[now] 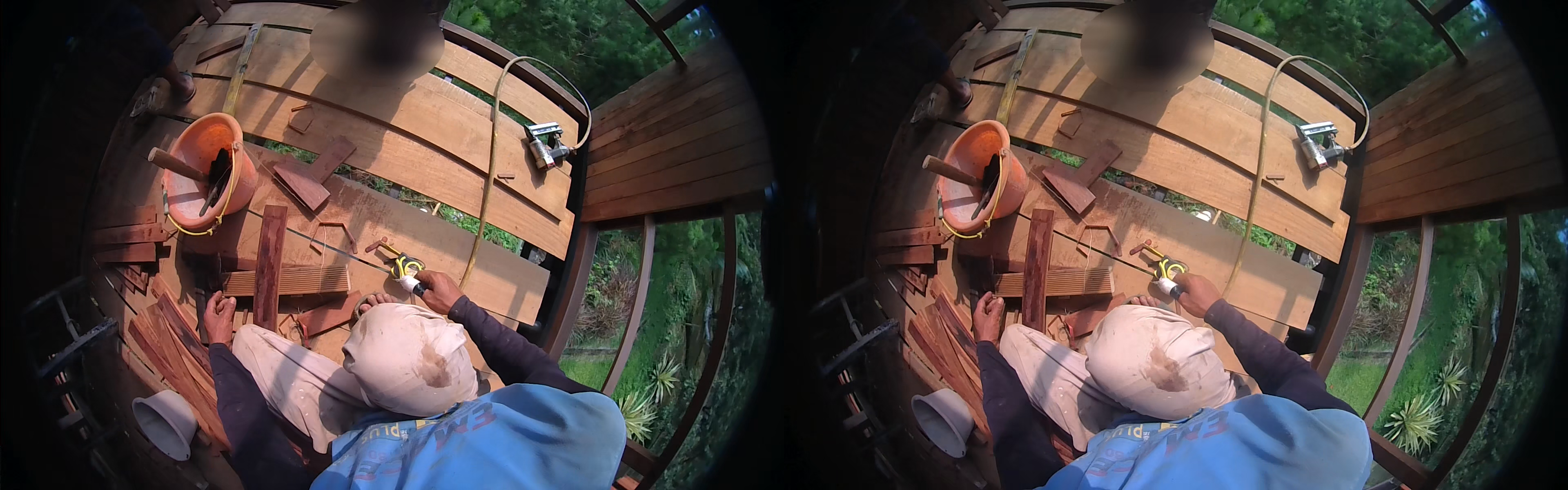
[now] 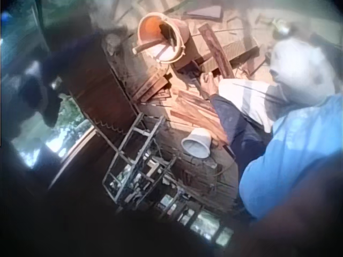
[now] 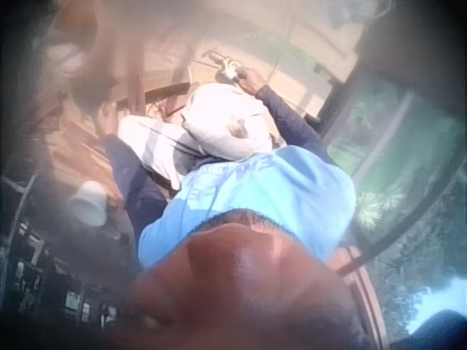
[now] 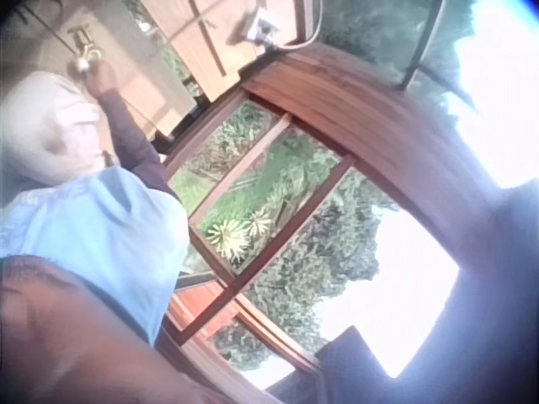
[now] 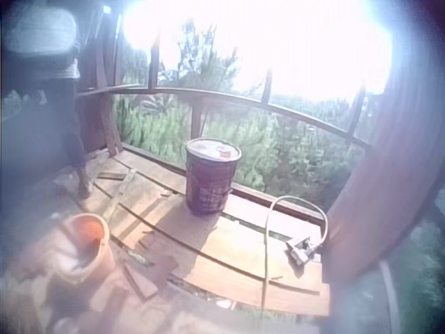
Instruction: The person measures and marks a wooden plank with a tape measure and pencil, then uses a hand saw to cut the plank. The person handles the plank and saw throughout the process.
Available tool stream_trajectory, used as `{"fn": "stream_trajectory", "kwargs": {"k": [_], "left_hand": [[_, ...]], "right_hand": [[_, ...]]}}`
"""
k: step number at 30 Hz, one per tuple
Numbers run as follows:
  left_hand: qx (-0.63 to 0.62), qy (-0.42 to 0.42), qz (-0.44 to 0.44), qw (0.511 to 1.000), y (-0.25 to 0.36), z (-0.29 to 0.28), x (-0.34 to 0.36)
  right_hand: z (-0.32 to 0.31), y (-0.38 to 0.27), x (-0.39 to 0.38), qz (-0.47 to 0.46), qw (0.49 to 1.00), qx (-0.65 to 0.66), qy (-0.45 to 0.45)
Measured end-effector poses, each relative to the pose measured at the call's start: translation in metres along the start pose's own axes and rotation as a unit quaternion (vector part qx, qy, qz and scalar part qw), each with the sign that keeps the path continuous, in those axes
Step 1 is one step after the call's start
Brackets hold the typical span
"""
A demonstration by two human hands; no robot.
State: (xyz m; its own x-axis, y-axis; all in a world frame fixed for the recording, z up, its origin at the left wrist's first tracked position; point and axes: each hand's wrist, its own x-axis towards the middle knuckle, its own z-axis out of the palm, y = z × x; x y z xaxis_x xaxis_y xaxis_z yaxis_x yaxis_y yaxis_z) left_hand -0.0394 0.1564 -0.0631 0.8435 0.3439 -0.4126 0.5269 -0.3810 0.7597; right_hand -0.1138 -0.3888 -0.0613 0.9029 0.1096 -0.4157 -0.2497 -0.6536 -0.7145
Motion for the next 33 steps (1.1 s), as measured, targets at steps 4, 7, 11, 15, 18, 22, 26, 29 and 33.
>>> {"fn": "stream_trajectory", "kwargs": {"k": [4,7,11,15,18,22,26,29,33], "left_hand": [[0.005,0.044,-0.016,0.999,-0.081,-0.053,-0.041],[-0.006,0.039,-0.069,0.997,-0.161,-0.062,-0.074],[0.094,0.052,-0.065,0.992,-0.233,-0.043,-0.113],[0.256,0.055,-0.113,0.958,-0.233,-0.014,-0.161],[0.274,0.097,-0.071,0.954,-0.215,-0.008,-0.195],[0.295,0.145,0.022,0.944,-0.208,-0.014,-0.221],[0.297,0.154,-0.011,0.942,-0.214,-0.008,-0.22],[0.302,0.167,-0.029,0.938,-0.214,-0.005,-0.222],[0.304,0.143,-0.035,0.941,-0.209,-0.012,-0.226]], "right_hand": [[0.022,0.007,0.04,-0.089,0.996,0.006,-0.009],[0.034,-0.008,0.082,-0.156,0.974,0.107,-0.129],[0.064,-0.067,0.125,-0.257,0.951,0.002,-0.173],[0.092,-0.146,0.142,-0.452,0.863,-0.123,-0.188],[0.116,-0.197,0.145,-0.486,0.825,-0.173,-0.23],[0.161,-0.24,0.149,-0.558,0.766,-0.197,-0.251],[0.212,-0.256,0.156,-0.615,0.678,-0.29,-0.278],[0.248,-0.254,0.156,-0.619,0.641,-0.359,-0.277],[0.277,-0.247,0.158,-0.634,0.63,-0.351,-0.279]]}}
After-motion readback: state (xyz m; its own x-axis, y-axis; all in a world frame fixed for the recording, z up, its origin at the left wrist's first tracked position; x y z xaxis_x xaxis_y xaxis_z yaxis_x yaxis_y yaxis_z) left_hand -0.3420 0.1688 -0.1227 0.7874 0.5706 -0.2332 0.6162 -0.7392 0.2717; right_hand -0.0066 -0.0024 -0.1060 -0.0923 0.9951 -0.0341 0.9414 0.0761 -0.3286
